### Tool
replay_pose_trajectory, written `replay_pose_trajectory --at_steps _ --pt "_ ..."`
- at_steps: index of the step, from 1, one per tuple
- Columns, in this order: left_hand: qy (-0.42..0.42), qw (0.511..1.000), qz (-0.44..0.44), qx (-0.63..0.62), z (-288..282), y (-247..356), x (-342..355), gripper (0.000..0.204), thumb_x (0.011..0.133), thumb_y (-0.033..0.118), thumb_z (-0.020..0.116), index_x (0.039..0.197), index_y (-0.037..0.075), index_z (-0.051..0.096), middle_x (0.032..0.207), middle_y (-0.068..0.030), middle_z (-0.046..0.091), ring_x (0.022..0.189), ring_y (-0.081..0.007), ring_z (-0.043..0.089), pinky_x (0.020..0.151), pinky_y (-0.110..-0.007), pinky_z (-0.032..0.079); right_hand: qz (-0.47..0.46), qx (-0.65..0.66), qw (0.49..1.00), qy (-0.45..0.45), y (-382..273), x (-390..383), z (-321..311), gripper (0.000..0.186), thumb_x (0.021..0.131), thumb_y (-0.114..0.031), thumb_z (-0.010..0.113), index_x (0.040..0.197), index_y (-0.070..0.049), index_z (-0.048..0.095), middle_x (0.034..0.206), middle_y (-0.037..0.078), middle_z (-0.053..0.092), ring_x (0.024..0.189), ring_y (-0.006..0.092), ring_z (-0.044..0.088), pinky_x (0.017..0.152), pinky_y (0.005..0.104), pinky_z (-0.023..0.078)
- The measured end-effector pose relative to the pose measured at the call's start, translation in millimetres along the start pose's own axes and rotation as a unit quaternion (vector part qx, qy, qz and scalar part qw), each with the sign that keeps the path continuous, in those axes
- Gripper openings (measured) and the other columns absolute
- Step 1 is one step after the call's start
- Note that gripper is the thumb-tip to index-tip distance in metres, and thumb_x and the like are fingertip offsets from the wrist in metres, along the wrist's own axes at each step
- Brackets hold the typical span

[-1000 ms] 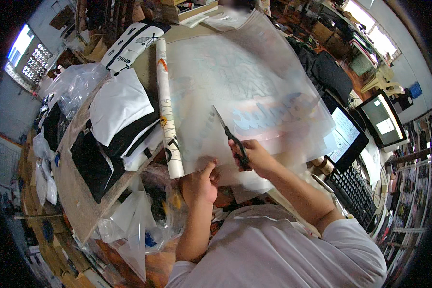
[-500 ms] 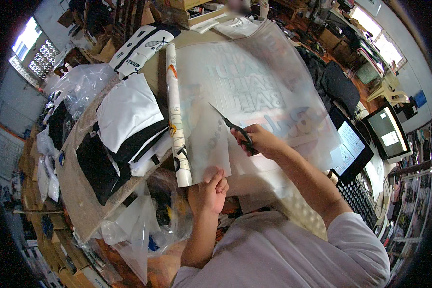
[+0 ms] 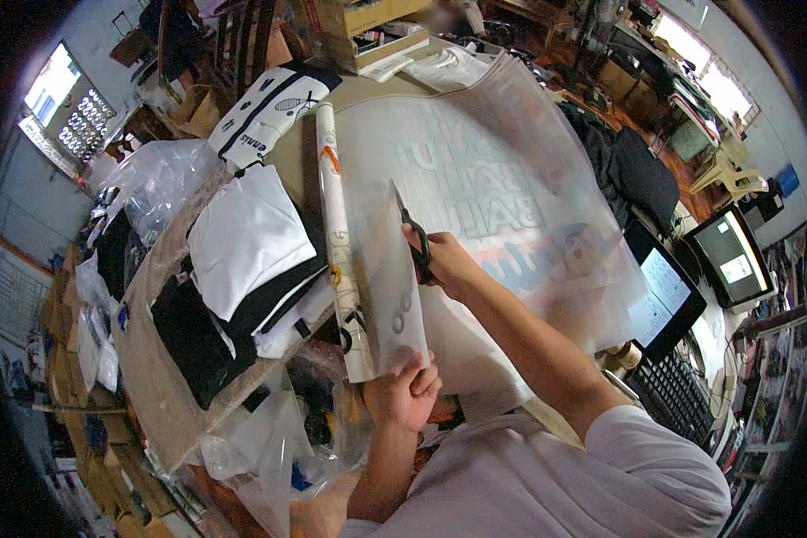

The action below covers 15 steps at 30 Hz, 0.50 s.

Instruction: The person uses scissors to cut a large sheet of translucent material with printed graphics. They repeatedly trim the edges and cut out specific shapes from the sheet while working at a cluttered desk in a workshop.

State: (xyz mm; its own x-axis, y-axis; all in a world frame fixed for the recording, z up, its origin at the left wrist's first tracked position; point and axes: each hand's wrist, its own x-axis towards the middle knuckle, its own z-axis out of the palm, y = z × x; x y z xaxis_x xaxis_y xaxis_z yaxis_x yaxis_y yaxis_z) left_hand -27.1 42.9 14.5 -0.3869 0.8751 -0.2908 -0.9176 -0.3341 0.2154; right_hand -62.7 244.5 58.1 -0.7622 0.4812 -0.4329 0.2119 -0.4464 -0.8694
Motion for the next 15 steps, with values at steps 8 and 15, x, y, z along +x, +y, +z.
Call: replay_pose_trajectory --at_steps 8,15 --pt "0.009 0.997 -0.029 -0.070 -2.8 5.1 -2.9 0.015 0.082 0.012 0.058 0.086 0.005 0.046 0.072 -0.0003 0.045 0.051 -0.0070 0.031 0.049 -0.022 0.028 -0.046 -0.069 0.996 0.030 -39.6 99.5 0.0 0.048 0.080 -0.047 0.058 0.056 -0.005 0.051 0.050 0.006 0.050 0.039 0.0145 0.045 0.036 0.0282 0.030" --pt "0.283 0.959 -0.024 0.013 25.0 12.5 -17.2 0.029 0.076 0.015 0.063 0.094 0.005 0.044 0.074 -0.0043 0.043 0.064 -0.0151 0.037 0.056 -0.028 0.034 -0.083 -0.165 0.980 0.076 -85.6 219.6 7.5 0.047 0.079 -0.048 0.059 0.061 -0.006 0.052 0.052 0.004 0.050 0.040 0.0128 0.048 0.034 0.0262 0.030"
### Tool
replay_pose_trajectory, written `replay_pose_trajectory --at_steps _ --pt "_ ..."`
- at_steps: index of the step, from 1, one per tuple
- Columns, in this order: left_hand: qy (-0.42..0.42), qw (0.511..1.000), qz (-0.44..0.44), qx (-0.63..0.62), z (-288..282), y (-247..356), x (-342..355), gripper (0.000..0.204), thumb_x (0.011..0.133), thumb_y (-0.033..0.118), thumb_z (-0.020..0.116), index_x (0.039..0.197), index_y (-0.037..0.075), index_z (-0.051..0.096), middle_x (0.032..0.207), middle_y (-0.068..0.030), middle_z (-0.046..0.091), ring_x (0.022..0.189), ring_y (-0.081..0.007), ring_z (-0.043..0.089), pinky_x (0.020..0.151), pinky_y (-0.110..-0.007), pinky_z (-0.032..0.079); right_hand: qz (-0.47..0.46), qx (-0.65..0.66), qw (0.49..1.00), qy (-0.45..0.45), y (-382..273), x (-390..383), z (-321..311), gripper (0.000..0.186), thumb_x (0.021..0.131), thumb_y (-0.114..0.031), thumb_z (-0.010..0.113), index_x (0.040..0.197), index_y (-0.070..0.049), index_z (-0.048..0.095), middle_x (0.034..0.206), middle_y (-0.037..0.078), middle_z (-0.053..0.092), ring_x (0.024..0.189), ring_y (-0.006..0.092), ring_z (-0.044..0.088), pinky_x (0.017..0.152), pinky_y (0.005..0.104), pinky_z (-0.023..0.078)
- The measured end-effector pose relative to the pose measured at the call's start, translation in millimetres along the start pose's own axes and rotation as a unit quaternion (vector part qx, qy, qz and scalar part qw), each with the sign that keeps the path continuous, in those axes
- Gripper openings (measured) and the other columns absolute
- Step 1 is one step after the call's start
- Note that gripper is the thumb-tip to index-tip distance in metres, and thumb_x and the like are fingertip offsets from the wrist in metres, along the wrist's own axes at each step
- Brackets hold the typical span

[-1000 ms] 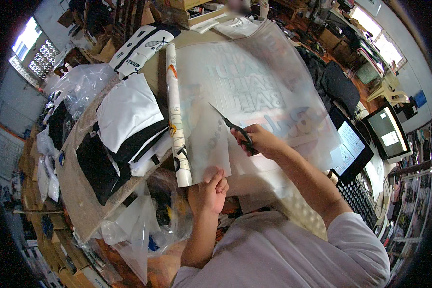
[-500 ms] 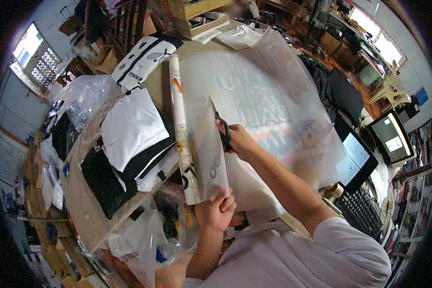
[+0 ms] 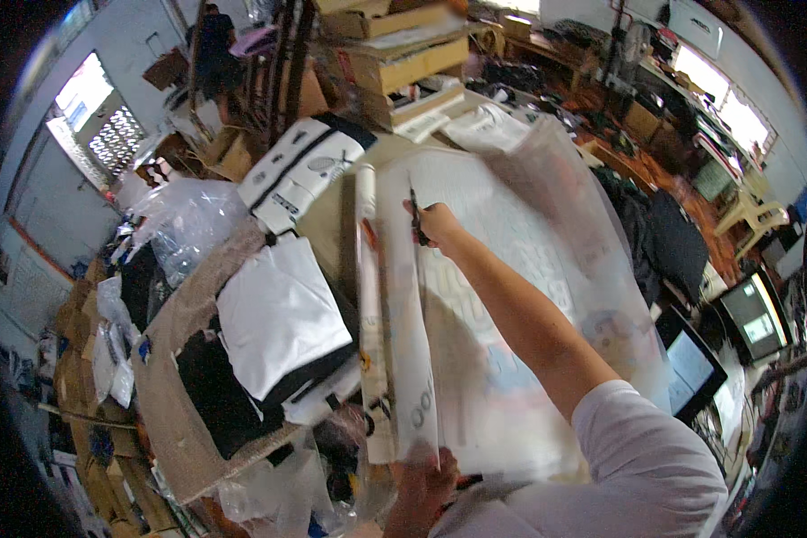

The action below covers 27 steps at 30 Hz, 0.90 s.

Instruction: The person uses scissors to cut a large sheet of translucent material with printed graphics. They repeatedly trim the edges and cut out specific shapes from the sheet while working at a cluttered desk in a workshop.

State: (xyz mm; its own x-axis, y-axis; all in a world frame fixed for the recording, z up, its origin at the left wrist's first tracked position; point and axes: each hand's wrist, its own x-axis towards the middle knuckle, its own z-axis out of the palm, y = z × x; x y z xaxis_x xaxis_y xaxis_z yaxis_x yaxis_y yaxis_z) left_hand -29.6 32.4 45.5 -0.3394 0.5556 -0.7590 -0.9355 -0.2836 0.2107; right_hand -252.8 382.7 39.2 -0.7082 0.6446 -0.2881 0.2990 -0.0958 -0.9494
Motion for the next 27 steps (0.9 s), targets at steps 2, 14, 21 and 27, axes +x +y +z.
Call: replay_pose_trajectory --at_steps 2,14,21,27 --pt "-0.024 0.998 0.015 0.056 -3.6 5.4 -3.9 0.036 0.075 0.022 0.062 0.099 0.004 0.042 0.083 -0.0071 0.041 0.074 -0.0186 0.036 0.063 -0.031 0.032 -0.009 -0.037 0.998 0.046 -8.0 44.4 -5.6 0.045 0.079 -0.047 0.060 0.063 -0.006 0.052 0.051 0.003 0.050 0.040 0.0131 0.048 0.034 0.0266 0.029" --pt "-0.039 0.423 0.450 0.785 53.2 34.2 29.2 0.082 0.074 0.057 0.055 0.130 0.001 0.032 0.133 -0.0229 0.030 0.124 -0.0397 0.028 0.102 -0.047 0.023 -0.123 0.060 0.991 0.012 -48.9 2.6 -102.4 0.016 0.086 -0.025 0.052 0.089 -0.011 0.059 0.060 -0.001 0.048 0.046 0.0107 0.046 0.042 0.0267 0.042" --pt "0.006 0.261 0.569 0.780 62.1 5.3 27.6 0.067 0.078 0.045 0.053 0.129 0.005 0.036 0.125 -0.0272 0.038 0.115 -0.0485 0.034 0.097 -0.058 0.023 -0.229 0.038 0.961 0.152 -85.3 -89.8 -246.2 0.018 0.087 -0.018 0.045 0.099 -0.009 0.055 0.067 -0.001 0.051 0.047 0.0101 0.046 0.042 0.0240 0.036" --pt "-0.042 0.434 0.668 0.603 11.9 -18.6 134.2 0.067 0.079 0.035 0.055 0.128 -0.004 0.031 0.131 -0.0300 0.029 0.124 -0.0444 0.025 0.104 -0.050 0.016 -0.310 -0.012 0.942 0.131 -113.6 -234.3 -283.4 0.020 0.086 -0.025 0.053 0.097 -0.008 0.054 0.072 -0.001 0.053 0.052 0.0083 0.050 0.043 0.0226 0.037"
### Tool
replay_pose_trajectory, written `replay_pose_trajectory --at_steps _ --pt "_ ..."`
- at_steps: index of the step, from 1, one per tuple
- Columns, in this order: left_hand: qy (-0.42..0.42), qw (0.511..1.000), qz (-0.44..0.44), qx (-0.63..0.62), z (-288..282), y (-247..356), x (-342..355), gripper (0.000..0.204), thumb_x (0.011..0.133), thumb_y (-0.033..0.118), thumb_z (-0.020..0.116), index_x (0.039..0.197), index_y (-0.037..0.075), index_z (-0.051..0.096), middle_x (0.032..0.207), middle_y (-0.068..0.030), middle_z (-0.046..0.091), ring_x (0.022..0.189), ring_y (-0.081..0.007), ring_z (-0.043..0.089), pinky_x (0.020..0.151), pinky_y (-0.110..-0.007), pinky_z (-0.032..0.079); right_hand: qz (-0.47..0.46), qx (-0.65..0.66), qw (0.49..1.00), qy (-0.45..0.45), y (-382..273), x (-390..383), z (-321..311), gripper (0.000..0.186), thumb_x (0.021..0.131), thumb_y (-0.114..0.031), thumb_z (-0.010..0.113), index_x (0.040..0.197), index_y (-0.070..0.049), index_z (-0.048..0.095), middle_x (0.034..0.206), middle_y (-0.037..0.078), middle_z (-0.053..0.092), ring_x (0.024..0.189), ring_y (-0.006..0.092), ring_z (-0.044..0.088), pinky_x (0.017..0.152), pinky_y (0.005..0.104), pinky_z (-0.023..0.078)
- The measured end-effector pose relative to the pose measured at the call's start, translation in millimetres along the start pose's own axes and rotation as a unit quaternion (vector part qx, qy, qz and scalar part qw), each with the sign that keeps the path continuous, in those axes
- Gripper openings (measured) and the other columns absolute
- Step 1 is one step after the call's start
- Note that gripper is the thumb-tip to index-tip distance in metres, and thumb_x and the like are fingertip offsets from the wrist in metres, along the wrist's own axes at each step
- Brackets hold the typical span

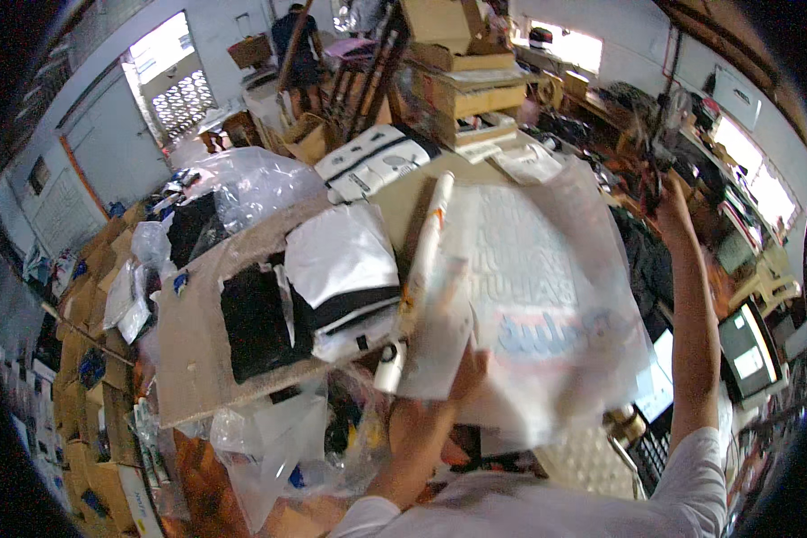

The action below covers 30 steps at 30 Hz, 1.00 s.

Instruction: The person uses scissors to cut a large sheet of translucent material with printed graphics. They repeatedly trim the edges and cut out specific shapes from the sheet while working at a cluttered desk in a workshop.

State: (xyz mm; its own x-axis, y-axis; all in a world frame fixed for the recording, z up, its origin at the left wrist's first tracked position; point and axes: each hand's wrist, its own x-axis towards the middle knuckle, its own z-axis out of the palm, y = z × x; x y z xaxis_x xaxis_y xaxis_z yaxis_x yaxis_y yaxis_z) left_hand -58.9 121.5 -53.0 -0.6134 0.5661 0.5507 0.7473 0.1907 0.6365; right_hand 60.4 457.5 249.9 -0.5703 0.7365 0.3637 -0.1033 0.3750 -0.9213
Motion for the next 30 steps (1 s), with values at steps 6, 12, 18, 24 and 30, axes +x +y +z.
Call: replay_pose_trajectory --at_steps 6,12,18,24,30 --pt "-0.016 0.989 -0.029 0.147 -2.2 -10.2 -1.0 0.062 0.075 0.024 0.062 0.123 -0.007 0.038 0.128 -0.0277 0.036 0.120 -0.0405 0.033 0.103 -0.046 0.022 -0.026 0.048 0.998 0.042 -63.7 -106.2 -43.2 0.029 0.082 -0.038 0.060 0.077 -0.009 0.056 0.060 -0.005 0.049 0.045 0.0036 0.043 0.040 0.0185 0.031" --pt "-0.104 0.972 -0.145 0.152 -42.4 41.3 53.6 0.054 0.073 0.024 0.064 0.120 0.005 0.045 0.120 -0.0162 0.045 0.111 -0.0348 0.042 0.093 -0.046 0.033 -0.103 -0.033 0.967 0.229 -48.0 -197.4 -123.5 0.025 0.085 -0.030 0.057 0.089 -0.006 0.053 0.071 -0.001 0.055 0.054 0.0060 0.048 0.046 0.0173 0.038" --pt "-0.059 0.957 -0.092 0.270 -28.1 27.4 68.5 0.044 0.075 0.032 0.061 0.111 0.008 0.055 0.117 -0.0129 0.049 0.105 -0.0315 0.046 0.089 -0.044 0.035 -0.017 0.211 0.938 0.276 -37.3 -273.6 -140.3 0.028 0.085 -0.033 0.058 0.091 -0.006 0.052 0.068 -0.003 0.052 0.051 0.0050 0.045 0.045 0.0168 0.036" --pt "-0.053 0.944 -0.278 -0.172 6.6 -7.0 121.3 0.051 0.075 0.035 0.061 0.111 0.000 0.051 0.087 -0.0205 0.061 0.087 -0.0348 0.057 0.081 -0.037 0.042 0.004 0.210 0.912 0.351 -26.7 -301.0 -143.0 0.022 0.089 -0.030 0.051 0.090 -0.009 0.051 0.068 -0.002 0.051 0.048 0.0042 0.040 0.040 0.0167 0.029" --pt "-0.097 0.954 -0.232 0.161 16.7 1.1 147.9 0.074 0.068 0.039 0.066 0.125 0.001 0.037 0.121 -0.0246 0.046 0.115 -0.0347 0.042 0.096 -0.040 0.033 0.046 0.161 0.929 0.331 -24.4 -319.5 -137.2 0.030 0.086 -0.039 0.053 0.081 -0.010 0.050 0.063 -0.004 0.049 0.045 0.0060 0.042 0.038 0.0188 0.030"
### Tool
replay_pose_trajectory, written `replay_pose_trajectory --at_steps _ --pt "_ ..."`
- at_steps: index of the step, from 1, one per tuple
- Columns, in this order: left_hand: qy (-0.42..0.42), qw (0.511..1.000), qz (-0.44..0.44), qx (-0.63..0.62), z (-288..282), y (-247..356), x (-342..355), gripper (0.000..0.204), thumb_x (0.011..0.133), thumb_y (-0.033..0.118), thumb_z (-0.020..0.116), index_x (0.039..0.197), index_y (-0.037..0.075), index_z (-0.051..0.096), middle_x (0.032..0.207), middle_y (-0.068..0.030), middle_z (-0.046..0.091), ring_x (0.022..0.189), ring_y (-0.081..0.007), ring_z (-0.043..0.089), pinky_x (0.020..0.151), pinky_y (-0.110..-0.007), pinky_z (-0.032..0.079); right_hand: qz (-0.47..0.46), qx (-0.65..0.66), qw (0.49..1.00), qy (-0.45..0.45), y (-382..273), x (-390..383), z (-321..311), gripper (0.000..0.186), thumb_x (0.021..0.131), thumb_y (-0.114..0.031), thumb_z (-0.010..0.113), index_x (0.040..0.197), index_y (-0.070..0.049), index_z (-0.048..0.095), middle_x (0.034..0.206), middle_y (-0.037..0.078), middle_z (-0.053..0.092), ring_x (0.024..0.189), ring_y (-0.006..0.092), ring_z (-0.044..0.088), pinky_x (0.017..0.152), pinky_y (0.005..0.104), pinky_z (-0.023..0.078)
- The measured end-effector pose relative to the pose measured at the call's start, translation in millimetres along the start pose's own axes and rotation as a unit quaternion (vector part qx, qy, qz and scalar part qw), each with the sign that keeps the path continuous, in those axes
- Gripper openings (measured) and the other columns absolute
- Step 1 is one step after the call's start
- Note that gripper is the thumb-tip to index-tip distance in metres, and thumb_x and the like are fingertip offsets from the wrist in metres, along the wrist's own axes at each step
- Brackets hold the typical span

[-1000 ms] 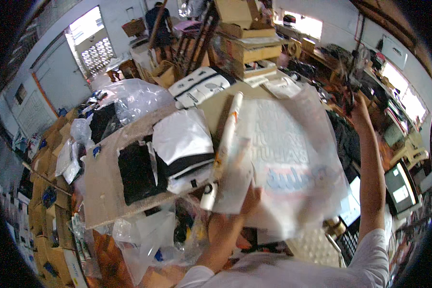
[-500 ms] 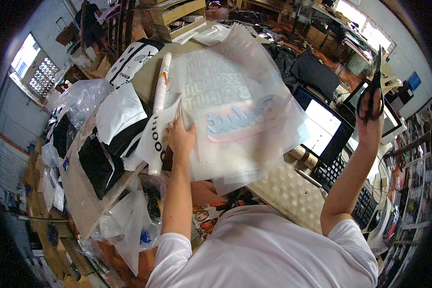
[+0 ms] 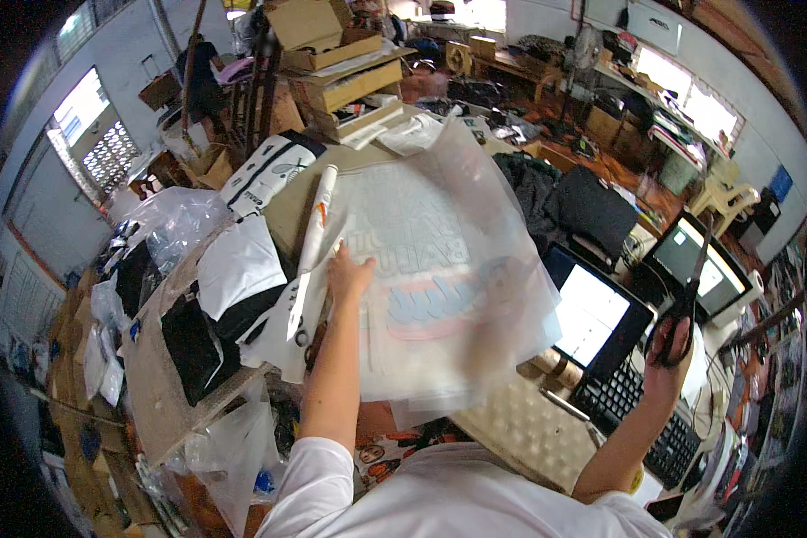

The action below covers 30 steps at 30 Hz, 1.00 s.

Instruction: The person uses scissors to cut a large sheet of translucent material with printed graphics. They repeatedly trim the edges and cut out specific shapes from the sheet while working at a cluttered desk in a workshop.

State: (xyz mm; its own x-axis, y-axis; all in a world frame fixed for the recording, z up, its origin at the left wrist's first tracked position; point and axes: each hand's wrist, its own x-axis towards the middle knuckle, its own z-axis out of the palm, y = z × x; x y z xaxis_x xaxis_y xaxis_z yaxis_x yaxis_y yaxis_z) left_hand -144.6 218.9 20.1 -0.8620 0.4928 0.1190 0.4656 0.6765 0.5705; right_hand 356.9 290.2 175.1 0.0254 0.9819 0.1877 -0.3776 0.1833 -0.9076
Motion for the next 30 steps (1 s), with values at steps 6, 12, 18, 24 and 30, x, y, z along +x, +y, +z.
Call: replay_pose_trajectory --at_steps 6,12,18,24,30 --pt "-0.037 0.999 0.029 -0.022 2.7 18.3 -78.0 0.079 0.074 0.038 0.061 0.133 0.003 0.022 0.134 -0.0309 0.022 0.125 -0.0385 0.027 0.104 -0.043 0.022 -0.016 -0.033 0.997 0.061 7.7 -3.7 -15.7 0.035 0.085 -0.044 0.052 0.076 -0.011 0.047 0.059 -0.003 0.044 0.043 0.0049 0.038 0.037 0.0177 0.027" --pt "-0.038 0.989 0.013 -0.140 -4.8 28.4 -101.3 0.079 0.074 0.033 0.062 0.133 0.002 0.020 0.133 -0.0315 0.022 0.126 -0.0397 0.022 0.104 -0.039 0.024 0.011 -0.033 0.999 -0.009 21.9 5.2 -10.9 0.027 0.087 -0.038 0.050 0.083 -0.012 0.047 0.062 -0.003 0.046 0.042 0.0059 0.041 0.033 0.0194 0.028" --pt "0.065 0.985 0.106 -0.118 2.4 20.5 -79.7 0.066 0.070 0.026 0.066 0.125 0.003 0.037 0.127 -0.0275 0.032 0.120 -0.0369 0.032 0.100 -0.039 0.028 0.008 0.015 1.000 0.005 31.5 5.3 -10.8 0.024 0.089 -0.033 0.048 0.087 -0.010 0.051 0.070 0.000 0.051 0.050 0.0077 0.043 0.037 0.0201 0.030" --pt "-0.057 0.965 -0.014 -0.256 -20.3 43.5 -10.6 0.056 0.067 0.019 0.066 0.118 0.005 0.048 0.112 -0.0235 0.049 0.112 -0.0340 0.043 0.093 -0.041 0.036 0.005 0.014 0.999 0.048 25.2 -3.4 -20.0 0.024 0.089 -0.033 0.049 0.079 -0.011 0.047 0.065 -0.001 0.048 0.046 0.0074 0.040 0.036 0.0202 0.029" --pt "-0.205 0.973 0.102 -0.019 -44.8 51.6 51.1 0.052 0.064 0.011 0.060 0.115 0.002 0.052 0.112 -0.0227 0.054 0.102 -0.0324 0.054 0.090 -0.035 0.041 0.042 0.007 0.999 -0.031 45.5 10.3 -59.5 0.027 0.091 -0.032 0.046 0.101 -0.007 0.047 0.092 0.003 0.053 0.066 0.0122 0.050 0.046 0.0228 0.039"
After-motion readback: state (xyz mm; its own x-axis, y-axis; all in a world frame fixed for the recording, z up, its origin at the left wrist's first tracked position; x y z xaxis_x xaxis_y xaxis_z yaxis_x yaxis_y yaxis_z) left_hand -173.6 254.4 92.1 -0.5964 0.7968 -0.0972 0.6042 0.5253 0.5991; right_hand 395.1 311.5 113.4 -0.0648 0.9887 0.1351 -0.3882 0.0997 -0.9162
